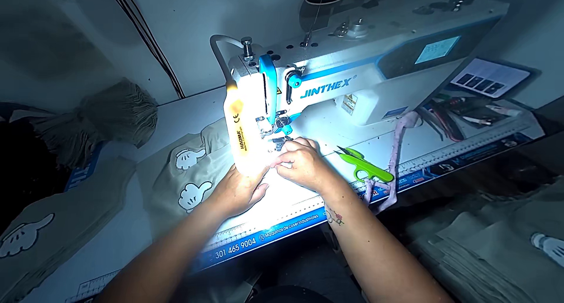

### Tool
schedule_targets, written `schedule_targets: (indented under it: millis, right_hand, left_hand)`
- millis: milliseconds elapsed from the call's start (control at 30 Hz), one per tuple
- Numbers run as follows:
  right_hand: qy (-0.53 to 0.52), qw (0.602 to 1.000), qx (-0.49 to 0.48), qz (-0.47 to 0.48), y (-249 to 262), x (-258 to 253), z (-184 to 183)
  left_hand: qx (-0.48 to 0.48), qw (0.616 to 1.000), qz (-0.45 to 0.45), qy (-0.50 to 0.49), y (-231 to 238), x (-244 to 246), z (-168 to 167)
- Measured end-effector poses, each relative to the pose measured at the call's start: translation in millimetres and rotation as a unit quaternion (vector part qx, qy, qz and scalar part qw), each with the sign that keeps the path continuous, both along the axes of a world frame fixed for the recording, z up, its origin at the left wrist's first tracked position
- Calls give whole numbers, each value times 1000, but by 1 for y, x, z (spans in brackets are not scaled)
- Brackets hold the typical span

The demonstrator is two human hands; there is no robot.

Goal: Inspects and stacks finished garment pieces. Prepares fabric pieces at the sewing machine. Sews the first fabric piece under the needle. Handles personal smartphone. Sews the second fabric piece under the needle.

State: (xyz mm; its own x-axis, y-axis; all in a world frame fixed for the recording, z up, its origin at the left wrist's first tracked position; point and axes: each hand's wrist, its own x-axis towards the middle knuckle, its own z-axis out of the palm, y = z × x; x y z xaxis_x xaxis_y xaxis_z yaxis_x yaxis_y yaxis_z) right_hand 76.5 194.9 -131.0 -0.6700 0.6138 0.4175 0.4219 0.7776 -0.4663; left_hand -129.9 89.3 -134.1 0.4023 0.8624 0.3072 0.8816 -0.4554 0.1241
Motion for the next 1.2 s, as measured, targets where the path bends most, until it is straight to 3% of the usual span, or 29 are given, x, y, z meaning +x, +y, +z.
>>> schedule_targets:
  millis: [933,1000,1200]
  right_hand:
    - [-60,996,14,-70,-6,-10,0]
    - [-37,997,10,-69,-6,-11,0]
    - [167,974,-60,-140,10,-22,-6]
  left_hand:
    - [-43,999,-28,-16,38,-40,-8]
    - [-35,999,-28,-24,41,-42,-10]
    - [-8,998,-39,-46,54,-48,-18]
